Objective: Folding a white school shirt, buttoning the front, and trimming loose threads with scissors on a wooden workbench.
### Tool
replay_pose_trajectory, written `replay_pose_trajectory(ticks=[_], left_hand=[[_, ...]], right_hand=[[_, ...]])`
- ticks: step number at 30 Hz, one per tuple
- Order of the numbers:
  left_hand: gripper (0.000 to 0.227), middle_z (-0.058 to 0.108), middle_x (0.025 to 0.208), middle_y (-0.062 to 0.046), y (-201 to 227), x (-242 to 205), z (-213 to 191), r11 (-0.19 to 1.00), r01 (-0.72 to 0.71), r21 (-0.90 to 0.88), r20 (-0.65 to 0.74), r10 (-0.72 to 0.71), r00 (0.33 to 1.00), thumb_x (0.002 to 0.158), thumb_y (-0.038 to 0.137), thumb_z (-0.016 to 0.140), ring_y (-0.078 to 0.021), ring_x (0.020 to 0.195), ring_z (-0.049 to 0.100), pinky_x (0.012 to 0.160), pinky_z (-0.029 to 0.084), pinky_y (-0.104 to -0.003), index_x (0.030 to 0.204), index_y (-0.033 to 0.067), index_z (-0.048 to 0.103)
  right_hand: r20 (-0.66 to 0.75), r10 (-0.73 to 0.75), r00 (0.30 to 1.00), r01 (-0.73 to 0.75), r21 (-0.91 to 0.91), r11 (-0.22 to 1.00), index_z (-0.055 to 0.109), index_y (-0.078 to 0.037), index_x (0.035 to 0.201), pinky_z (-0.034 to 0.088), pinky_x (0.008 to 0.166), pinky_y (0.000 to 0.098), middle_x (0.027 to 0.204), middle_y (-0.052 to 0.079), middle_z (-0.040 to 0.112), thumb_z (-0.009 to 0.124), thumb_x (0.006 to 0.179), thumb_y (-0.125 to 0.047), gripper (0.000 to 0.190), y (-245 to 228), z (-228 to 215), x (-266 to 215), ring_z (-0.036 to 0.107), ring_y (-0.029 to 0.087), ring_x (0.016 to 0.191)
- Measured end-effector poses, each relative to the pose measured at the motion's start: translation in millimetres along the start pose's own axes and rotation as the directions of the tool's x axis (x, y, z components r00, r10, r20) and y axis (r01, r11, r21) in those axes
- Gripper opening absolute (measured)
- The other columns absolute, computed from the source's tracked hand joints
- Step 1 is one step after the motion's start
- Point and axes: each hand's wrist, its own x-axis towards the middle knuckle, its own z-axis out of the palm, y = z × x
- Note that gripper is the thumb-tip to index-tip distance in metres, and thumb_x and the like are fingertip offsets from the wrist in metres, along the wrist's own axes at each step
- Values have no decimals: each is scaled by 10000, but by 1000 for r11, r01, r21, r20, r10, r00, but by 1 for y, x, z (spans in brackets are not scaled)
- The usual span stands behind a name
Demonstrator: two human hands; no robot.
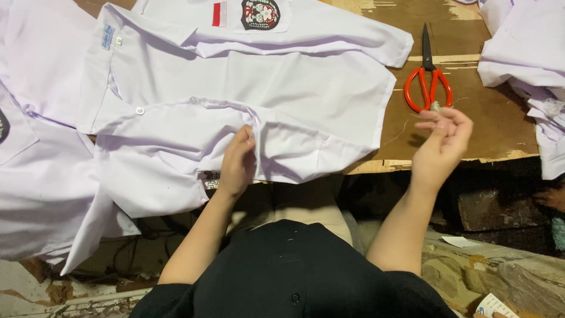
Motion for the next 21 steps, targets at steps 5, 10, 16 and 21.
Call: replay_pose_trajectory(ticks=[5,10,16,21], left_hand=[[328,651,1012,13,2,-19,23,632,-390,670,483,27,875,995,458,538,-185,1057,549,1114,187,-475,988,163,683],[222,693,956,41,-3,-37,55,482,-570,665,642,20,766,880,439,708,-199,1115,550,1114,169,-571,811,229,706],[412,550,574,40,-7,-34,50,462,-577,673,627,57,777,883,312,713,-156,904,612,1090,215,-540,541,196,514],[452,498,461,17,-1,-36,52,468,-519,715,571,38,820,878,290,708,-162,686,575,1038,287,-512,499,170,492]], right_hand=[[258,14,966,14,-107,994,391,-54,1517,485,941,449,1441,301,489,424,1033,110,511,-32,-14,-11,565,419,1304],[561,64,825,55,-192,980,747,-103,1216,516,983,444,1197,105,721,661,997,-60,239,-26,-8,-21,687,334,1135],[613,273,741,104,-507,855,732,-238,1303,386,987,443,1303,26,605,815,854,-257,457,5,-10,-26,532,311,1184],[515,121,849,64,-328,943,802,-138,931,518,857,368,961,42,654,838,898,-143,49,18,-7,-22,600,240,949]])
